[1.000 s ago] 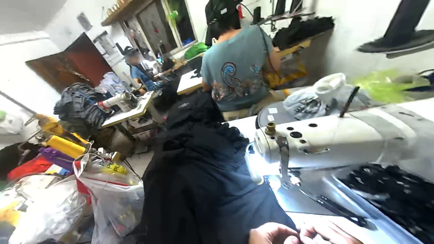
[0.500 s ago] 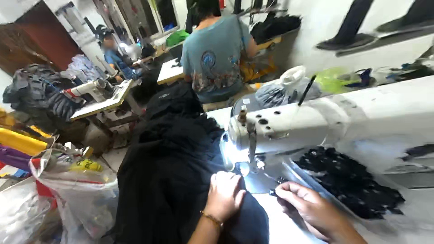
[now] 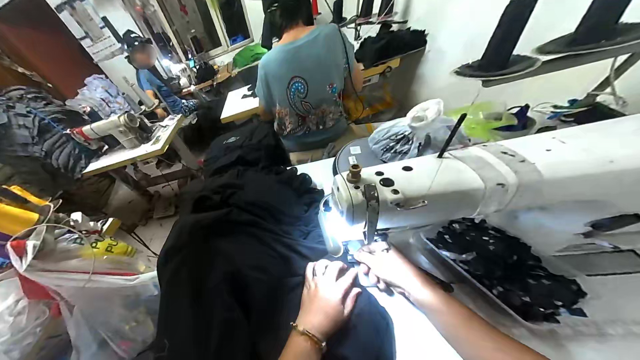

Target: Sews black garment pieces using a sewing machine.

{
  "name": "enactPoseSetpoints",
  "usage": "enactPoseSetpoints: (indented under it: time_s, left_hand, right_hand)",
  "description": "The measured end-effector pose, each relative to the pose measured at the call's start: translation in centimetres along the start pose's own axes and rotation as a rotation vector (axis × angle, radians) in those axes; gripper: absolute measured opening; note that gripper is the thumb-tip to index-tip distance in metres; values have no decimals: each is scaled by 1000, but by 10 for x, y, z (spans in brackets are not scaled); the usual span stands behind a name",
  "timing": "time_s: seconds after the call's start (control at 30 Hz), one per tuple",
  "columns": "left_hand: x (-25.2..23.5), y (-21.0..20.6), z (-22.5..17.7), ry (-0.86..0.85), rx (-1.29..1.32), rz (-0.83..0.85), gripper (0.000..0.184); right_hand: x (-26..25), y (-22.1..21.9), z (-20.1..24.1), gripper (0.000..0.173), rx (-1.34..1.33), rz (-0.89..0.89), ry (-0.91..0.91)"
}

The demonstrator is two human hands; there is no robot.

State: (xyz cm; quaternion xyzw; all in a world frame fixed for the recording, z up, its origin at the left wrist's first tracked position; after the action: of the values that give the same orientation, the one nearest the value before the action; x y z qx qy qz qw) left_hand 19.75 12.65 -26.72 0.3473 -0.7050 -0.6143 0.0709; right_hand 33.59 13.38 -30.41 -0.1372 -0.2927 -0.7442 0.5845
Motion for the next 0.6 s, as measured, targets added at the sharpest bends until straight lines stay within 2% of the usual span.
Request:
enactPoseSetpoints:
  time_s: [0.13,0.27,0.4,0.6]
  left_hand:
    - [0,1,2,31,18,-20,38]
    - [1,1,6,97,81,1,51]
    - [-1,-10,8,124,62,136,55]
    - [-2,-14,8,125,51,154,56]
  right_hand:
    - [-5,-3,4,23,165,-26,29]
    - [-2,-4,13,26,315,-75,60]
    - [-3,-6,11,24,333,-103,67]
    - [1,-3,8,23,322,-117,76]
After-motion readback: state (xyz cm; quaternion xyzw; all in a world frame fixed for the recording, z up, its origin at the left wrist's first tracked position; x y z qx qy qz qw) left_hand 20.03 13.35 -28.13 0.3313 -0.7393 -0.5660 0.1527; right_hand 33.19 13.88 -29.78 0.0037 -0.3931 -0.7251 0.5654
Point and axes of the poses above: each hand's wrist, its own x-axis away from the middle knuckle, its own y-axis out of the back of the hand, z = x × y, the point moved 10 cm from there along -x, towards the middle knuckle, and after that the axes turned 3 degrees about -y, right-handed, at the moved point
